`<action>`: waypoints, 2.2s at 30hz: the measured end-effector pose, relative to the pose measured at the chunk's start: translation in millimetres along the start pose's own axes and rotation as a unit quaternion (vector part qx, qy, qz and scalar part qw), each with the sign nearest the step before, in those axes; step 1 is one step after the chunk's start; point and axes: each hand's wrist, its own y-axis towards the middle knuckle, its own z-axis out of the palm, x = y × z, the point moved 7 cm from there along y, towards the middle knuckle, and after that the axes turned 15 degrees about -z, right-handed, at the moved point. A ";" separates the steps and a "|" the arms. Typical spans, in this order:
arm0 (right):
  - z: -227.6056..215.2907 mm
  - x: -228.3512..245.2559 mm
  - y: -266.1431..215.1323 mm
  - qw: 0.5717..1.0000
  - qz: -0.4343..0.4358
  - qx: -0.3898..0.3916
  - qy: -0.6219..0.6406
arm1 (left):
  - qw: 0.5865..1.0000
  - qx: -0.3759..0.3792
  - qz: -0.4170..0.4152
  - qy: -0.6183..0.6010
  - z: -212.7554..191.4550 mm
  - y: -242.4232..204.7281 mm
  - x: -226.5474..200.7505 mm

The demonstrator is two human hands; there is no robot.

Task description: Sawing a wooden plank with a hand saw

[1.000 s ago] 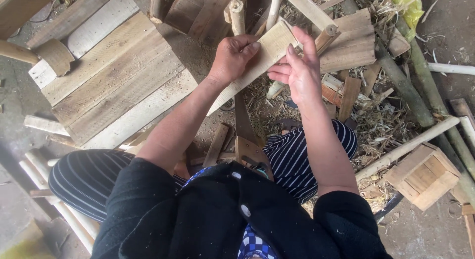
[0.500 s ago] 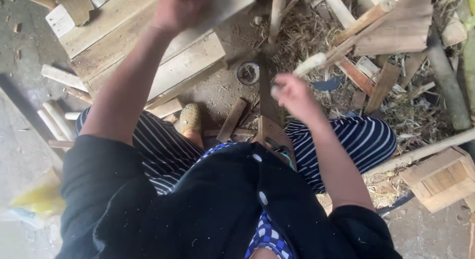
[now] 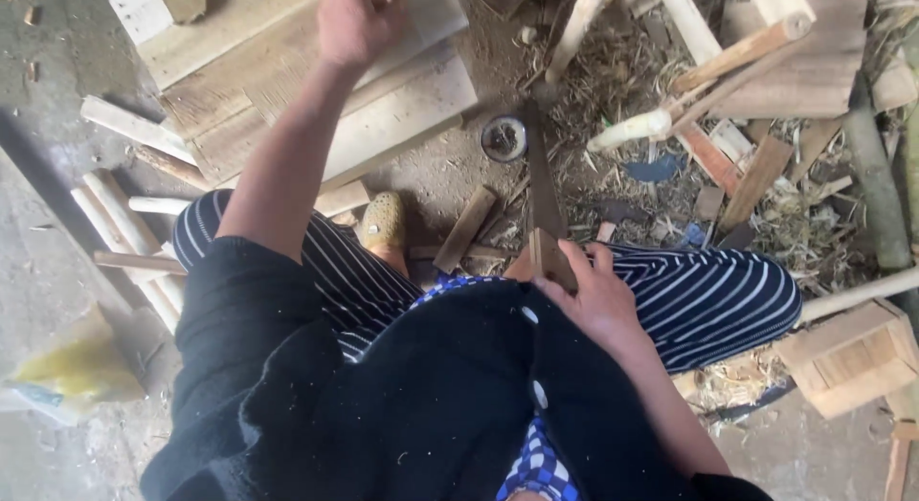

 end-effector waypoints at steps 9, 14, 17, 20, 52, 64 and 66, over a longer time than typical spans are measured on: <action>29.9 -9.8 8.4 0.977 -0.169 -0.027 -0.128 | 0.983 -0.128 0.129 0.006 -18.5 -29.4 -22.9; 53.2 -20.4 19.2 0.972 -0.155 0.058 -0.168 | 0.980 -0.148 0.133 0.025 -17.6 -33.8 -25.8; 71.1 -36.0 19.9 0.982 -0.152 0.070 -0.083 | 0.978 -0.159 0.128 0.044 -10.1 -34.5 -24.5; 56.3 -34.2 12.3 0.995 -0.089 0.017 0.038 | 0.978 -0.176 0.094 0.059 -11.1 -36.2 -24.9; 77.0 -85.4 -24.9 0.722 0.031 -0.411 0.556 | 0.960 -0.056 0.266 0.068 -12.4 -62.7 -12.1; -22.1 -11.2 -118.7 0.822 -0.143 -0.431 0.344 | 0.965 -0.050 0.254 0.038 7.1 -53.8 -26.4; -48.2 8.5 -110.2 0.801 -0.238 -0.454 0.309 | 0.965 -0.049 0.256 0.032 9.4 -50.9 -26.9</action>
